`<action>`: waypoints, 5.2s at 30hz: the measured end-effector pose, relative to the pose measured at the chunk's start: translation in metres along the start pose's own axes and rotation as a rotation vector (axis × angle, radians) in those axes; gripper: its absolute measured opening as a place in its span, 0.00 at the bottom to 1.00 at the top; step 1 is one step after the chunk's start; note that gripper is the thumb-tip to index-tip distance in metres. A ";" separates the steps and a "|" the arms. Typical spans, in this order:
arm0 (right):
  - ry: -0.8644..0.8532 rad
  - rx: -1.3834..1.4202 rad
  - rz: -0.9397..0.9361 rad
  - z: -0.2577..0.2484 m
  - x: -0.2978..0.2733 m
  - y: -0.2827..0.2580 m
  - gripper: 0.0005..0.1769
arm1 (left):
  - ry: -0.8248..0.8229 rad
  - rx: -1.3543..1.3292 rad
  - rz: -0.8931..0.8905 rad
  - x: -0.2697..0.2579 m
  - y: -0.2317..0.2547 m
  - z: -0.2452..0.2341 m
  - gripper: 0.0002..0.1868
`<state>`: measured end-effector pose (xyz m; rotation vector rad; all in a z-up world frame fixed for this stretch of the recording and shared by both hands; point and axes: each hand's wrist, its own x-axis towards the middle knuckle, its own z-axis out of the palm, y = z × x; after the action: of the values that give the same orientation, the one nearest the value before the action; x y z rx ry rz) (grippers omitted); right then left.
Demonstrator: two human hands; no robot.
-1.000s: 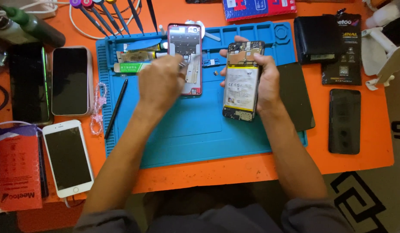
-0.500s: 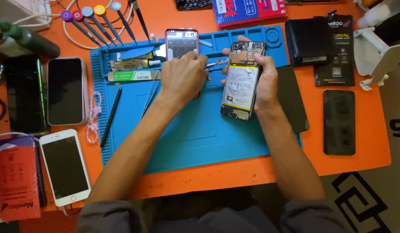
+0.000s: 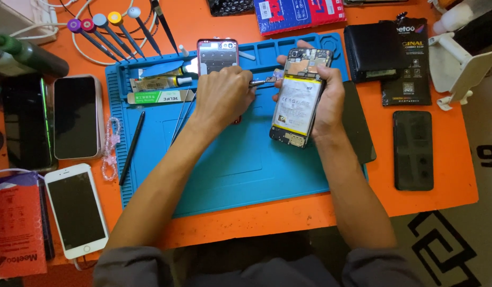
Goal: The person removes the battery from a disassembled smartphone using a prying tool and tweezers. They then apply adhesive to the battery compartment and place the battery back into the phone.
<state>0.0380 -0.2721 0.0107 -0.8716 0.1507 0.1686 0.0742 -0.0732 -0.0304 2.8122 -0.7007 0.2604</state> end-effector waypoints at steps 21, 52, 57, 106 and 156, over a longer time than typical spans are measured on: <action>0.093 0.042 -0.016 -0.013 0.012 0.003 0.28 | -0.043 0.026 0.006 0.061 -0.007 0.008 0.15; -0.174 -0.233 0.020 0.022 -0.018 0.067 0.30 | -0.029 -1.503 -0.387 -0.094 0.015 -0.068 0.08; -0.158 -0.842 -0.375 0.032 -0.025 0.043 0.16 | 0.060 -1.495 -0.412 -0.097 0.004 -0.065 0.11; -0.317 -1.174 -0.488 0.042 -0.034 0.046 0.15 | 0.021 -1.313 -0.335 -0.096 0.004 -0.081 0.07; -0.235 -0.995 -0.338 0.030 -0.026 0.046 0.06 | 0.021 -1.253 -0.278 -0.100 0.001 -0.064 0.09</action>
<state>0.0049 -0.2222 0.0000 -1.8376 -0.3357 0.0152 -0.0207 -0.0131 0.0086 1.6507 -0.2657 -0.1668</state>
